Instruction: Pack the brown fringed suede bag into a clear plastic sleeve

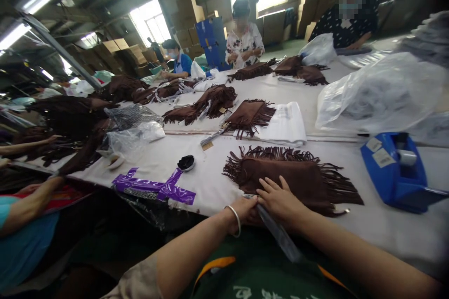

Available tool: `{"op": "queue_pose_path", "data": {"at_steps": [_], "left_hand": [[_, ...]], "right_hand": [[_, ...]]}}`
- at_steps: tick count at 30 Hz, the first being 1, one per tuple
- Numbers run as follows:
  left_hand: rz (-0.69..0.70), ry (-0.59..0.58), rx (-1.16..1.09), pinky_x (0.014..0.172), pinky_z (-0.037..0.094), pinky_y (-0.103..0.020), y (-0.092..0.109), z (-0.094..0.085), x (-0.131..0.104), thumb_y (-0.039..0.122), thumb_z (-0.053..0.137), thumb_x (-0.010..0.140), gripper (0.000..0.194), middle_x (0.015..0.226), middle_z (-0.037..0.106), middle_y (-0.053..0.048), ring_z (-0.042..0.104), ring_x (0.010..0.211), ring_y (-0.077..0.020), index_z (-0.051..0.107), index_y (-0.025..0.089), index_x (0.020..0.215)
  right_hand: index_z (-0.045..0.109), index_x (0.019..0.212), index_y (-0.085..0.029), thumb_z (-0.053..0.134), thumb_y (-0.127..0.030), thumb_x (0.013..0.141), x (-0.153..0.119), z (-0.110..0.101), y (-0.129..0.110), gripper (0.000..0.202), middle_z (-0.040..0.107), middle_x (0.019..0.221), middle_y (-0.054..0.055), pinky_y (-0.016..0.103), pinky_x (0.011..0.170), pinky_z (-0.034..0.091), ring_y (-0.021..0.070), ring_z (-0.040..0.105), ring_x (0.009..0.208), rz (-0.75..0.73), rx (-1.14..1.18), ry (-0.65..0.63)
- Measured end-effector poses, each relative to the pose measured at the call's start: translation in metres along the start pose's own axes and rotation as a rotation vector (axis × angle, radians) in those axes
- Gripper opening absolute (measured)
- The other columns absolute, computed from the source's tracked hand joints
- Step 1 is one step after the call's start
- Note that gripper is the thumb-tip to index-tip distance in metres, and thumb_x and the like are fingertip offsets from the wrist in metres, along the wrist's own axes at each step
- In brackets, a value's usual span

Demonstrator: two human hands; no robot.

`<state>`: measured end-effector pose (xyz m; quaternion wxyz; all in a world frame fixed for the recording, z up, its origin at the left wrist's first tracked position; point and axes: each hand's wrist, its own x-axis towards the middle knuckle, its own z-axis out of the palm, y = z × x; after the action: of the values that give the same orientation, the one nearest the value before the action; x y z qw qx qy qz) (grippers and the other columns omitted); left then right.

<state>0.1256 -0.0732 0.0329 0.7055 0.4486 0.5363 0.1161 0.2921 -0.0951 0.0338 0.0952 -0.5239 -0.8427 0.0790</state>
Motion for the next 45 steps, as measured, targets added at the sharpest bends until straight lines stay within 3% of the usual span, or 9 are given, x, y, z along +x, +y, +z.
{"op": "queue_pose_path", "data": {"at_steps": [5,9,16,21,27,30,35,39,45], "left_hand": [[0.108,0.071,-0.017,0.077,0.051,-0.035,-0.012,0.009,0.001,0.063,0.049,0.079,0.055,0.086,0.07,-0.01,0.067,0.077,-0.0202,0.064,0.014,0.099],[0.097,0.033,0.119,0.067,0.052,-0.035,-0.016,-0.013,-0.008,0.073,0.046,0.074,0.063,0.068,0.067,-0.01,0.065,0.063,-0.0212,0.064,0.013,0.072],[0.573,0.655,0.872,0.083,0.043,-0.037,0.03,-0.064,-0.011,0.047,0.05,0.085,0.033,0.083,0.066,-0.006,0.059,0.083,-0.0212,0.065,0.019,0.094],[0.755,0.663,1.156,0.098,0.036,-0.045,0.052,-0.059,0.042,0.023,0.064,0.073,0.043,0.119,0.057,-0.008,0.046,0.116,-0.0278,0.058,0.023,0.116],[0.675,0.984,0.934,0.103,0.035,-0.048,0.048,-0.139,0.032,0.011,0.052,0.075,0.039,0.119,0.059,-0.011,0.048,0.118,-0.028,0.06,0.015,0.112],[0.483,0.854,0.472,0.094,0.046,-0.044,0.028,-0.152,-0.001,0.034,0.056,0.081,0.029,0.101,0.067,-0.012,0.062,0.099,-0.0261,0.064,0.013,0.1],[0.02,0.267,-0.307,0.084,0.053,-0.043,-0.007,-0.087,-0.021,0.07,0.056,0.072,0.068,0.096,0.07,-0.019,0.068,0.088,-0.0281,0.066,0.007,0.095],[0.086,0.084,-0.577,0.094,0.048,-0.043,0.003,-0.044,0.0,0.064,0.056,0.077,0.065,0.111,0.066,-0.018,0.065,0.1,-0.0265,0.061,0.01,0.112],[0.21,0.043,-0.76,0.09,0.051,-0.045,0.036,-0.035,0.051,0.036,0.067,0.075,0.047,0.106,0.069,-0.014,0.065,0.098,-0.0296,0.061,0.01,0.113]], "right_hand": [[0.042,0.138,-0.013,0.048,-0.052,0.086,-0.005,0.002,-0.004,0.065,0.029,0.147,0.021,0.065,0.104,0.02,0.0397,0.018,0.137,-0.005,0.117,-0.124],[0.039,0.139,-0.01,0.058,-0.028,0.078,-0.006,0.037,-0.012,0.066,0.024,0.148,0.019,0.064,0.107,0.016,0.0381,0.017,0.137,0.051,-0.006,0.075],[0.036,0.141,-0.019,0.049,-0.024,0.086,-0.01,0.066,-0.002,0.057,0.031,0.148,0.011,0.054,0.111,0.02,0.0293,0.023,0.137,0.0,-0.067,0.438],[0.035,0.142,-0.019,0.041,-0.009,0.085,-0.004,0.054,0.005,0.058,0.03,0.149,0.011,0.051,0.109,0.024,0.0295,0.024,0.137,-0.029,-0.146,0.392],[0.03,0.144,-0.023,0.038,-0.004,0.086,0.003,0.054,0.009,0.062,0.027,0.151,0.009,0.05,0.109,0.024,0.0272,0.025,0.137,-0.012,-0.189,0.321],[0.032,0.143,-0.025,0.037,-0.005,0.087,0.005,0.055,0.014,0.06,0.03,0.149,0.008,0.05,0.109,0.023,0.0271,0.028,0.136,-0.023,-0.161,0.337],[0.034,0.142,-0.021,0.032,-0.008,0.091,0.011,0.05,0.031,0.053,0.037,0.146,0.005,0.044,0.11,0.027,0.0226,0.032,0.134,-0.097,-0.127,0.345],[0.032,0.143,-0.017,0.029,-0.008,0.093,0.01,0.041,0.044,0.051,0.041,0.144,0.006,0.04,0.106,0.038,0.0204,0.034,0.133,-0.161,-0.076,0.316],[0.028,0.144,-0.017,0.029,-0.007,0.093,-0.002,0.038,0.043,0.052,0.044,0.142,0.006,0.038,0.102,0.045,0.0195,0.039,0.131,-0.173,-0.039,0.319]]}}
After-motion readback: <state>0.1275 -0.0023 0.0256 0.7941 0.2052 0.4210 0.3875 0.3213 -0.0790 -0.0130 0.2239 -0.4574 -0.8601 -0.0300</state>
